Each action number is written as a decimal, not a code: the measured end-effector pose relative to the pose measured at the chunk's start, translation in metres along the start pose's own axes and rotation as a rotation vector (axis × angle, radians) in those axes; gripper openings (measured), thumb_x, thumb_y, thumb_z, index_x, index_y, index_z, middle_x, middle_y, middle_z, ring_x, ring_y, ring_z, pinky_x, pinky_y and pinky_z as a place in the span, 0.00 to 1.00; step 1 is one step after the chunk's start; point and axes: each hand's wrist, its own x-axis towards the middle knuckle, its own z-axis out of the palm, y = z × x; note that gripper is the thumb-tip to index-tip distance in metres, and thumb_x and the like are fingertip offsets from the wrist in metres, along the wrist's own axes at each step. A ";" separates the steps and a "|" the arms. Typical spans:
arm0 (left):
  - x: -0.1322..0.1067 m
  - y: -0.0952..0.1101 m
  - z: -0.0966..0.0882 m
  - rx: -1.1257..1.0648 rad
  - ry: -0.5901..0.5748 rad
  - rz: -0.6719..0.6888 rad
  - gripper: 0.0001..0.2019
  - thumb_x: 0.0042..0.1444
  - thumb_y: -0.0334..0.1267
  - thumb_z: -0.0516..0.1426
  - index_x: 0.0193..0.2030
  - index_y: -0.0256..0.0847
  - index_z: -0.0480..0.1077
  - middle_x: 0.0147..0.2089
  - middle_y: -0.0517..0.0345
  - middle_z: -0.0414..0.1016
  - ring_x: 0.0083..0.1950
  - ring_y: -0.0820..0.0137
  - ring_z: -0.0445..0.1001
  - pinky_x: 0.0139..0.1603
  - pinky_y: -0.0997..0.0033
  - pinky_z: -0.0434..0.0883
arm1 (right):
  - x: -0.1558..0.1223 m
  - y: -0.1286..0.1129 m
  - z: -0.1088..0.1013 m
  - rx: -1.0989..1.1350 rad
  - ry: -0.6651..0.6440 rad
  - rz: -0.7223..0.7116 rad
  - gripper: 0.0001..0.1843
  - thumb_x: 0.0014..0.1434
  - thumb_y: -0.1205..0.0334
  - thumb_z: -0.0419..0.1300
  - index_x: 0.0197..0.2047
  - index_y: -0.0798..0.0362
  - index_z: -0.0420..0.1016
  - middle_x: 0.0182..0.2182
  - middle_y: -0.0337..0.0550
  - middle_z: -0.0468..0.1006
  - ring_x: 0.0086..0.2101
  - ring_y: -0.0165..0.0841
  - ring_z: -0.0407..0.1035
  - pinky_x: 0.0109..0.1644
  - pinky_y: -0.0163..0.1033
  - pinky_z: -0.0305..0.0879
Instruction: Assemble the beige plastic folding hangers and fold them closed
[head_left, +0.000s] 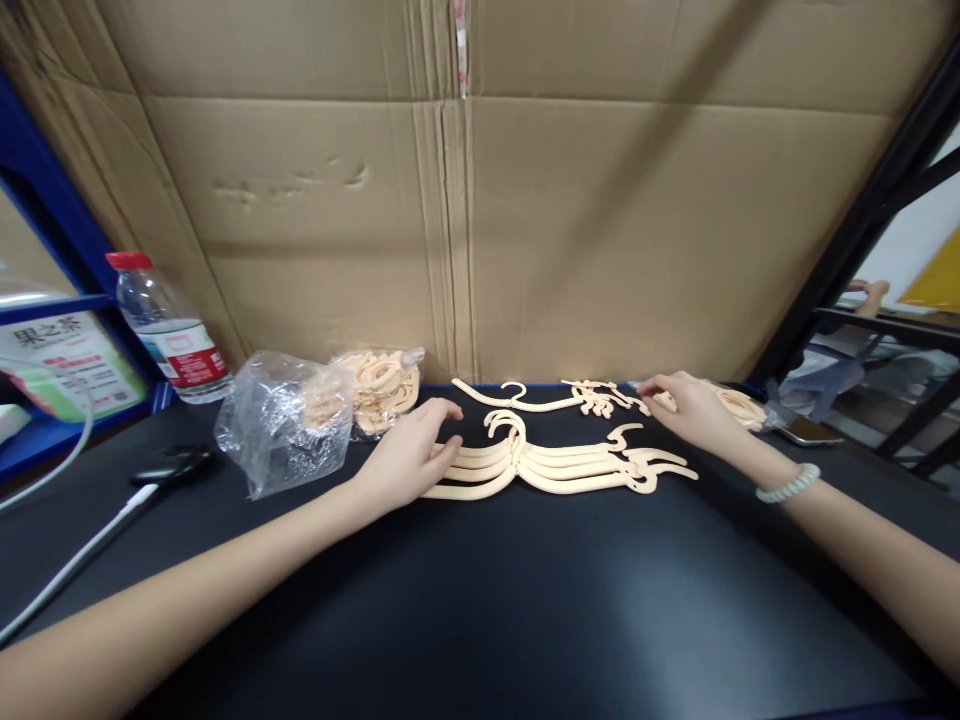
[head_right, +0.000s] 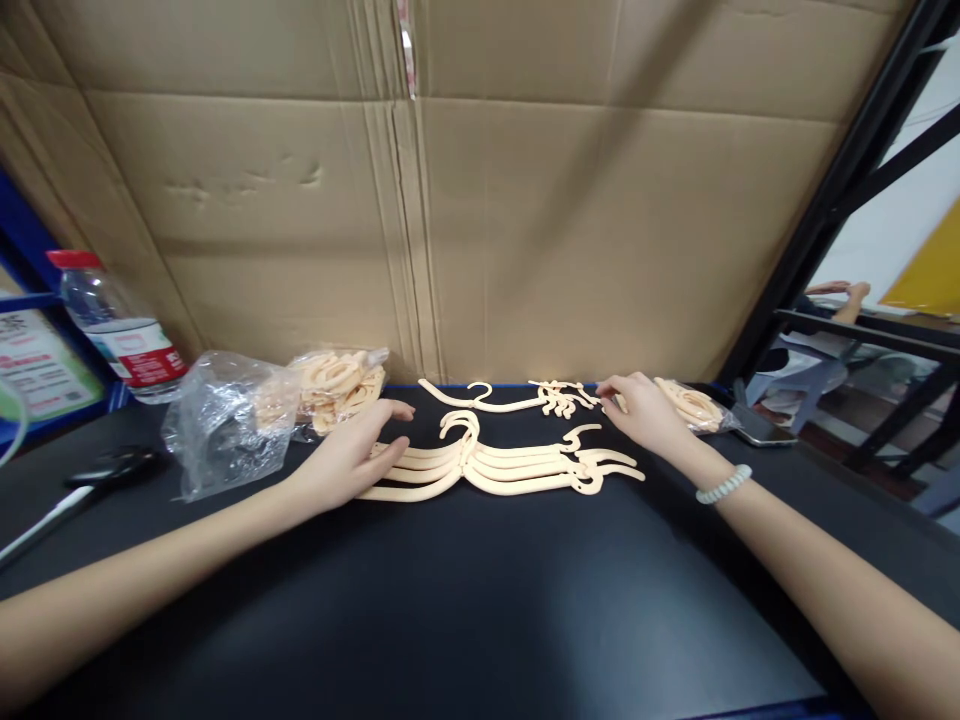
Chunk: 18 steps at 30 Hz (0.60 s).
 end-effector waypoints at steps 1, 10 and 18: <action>0.003 -0.003 0.000 0.004 -0.002 -0.007 0.12 0.59 0.37 0.49 0.48 0.37 0.64 0.49 0.44 0.73 0.51 0.57 0.73 0.52 0.54 0.71 | 0.000 0.004 0.001 -0.032 -0.025 0.004 0.12 0.62 0.62 0.51 0.42 0.53 0.75 0.38 0.49 0.80 0.40 0.42 0.72 0.45 0.46 0.68; 0.046 -0.018 0.010 0.093 -0.128 0.010 0.18 0.57 0.28 0.48 0.54 0.34 0.65 0.54 0.43 0.73 0.57 0.58 0.72 0.59 0.57 0.68 | -0.002 0.009 0.011 -0.209 -0.213 -0.055 0.19 0.61 0.68 0.51 0.50 0.57 0.77 0.41 0.58 0.78 0.42 0.47 0.69 0.45 0.48 0.63; 0.090 -0.031 0.037 0.154 -0.302 0.141 0.16 0.62 0.31 0.55 0.57 0.36 0.66 0.59 0.46 0.70 0.57 0.59 0.71 0.57 0.53 0.70 | -0.003 0.009 0.007 -0.229 -0.249 -0.051 0.15 0.62 0.65 0.52 0.45 0.51 0.80 0.40 0.52 0.80 0.44 0.49 0.68 0.46 0.51 0.58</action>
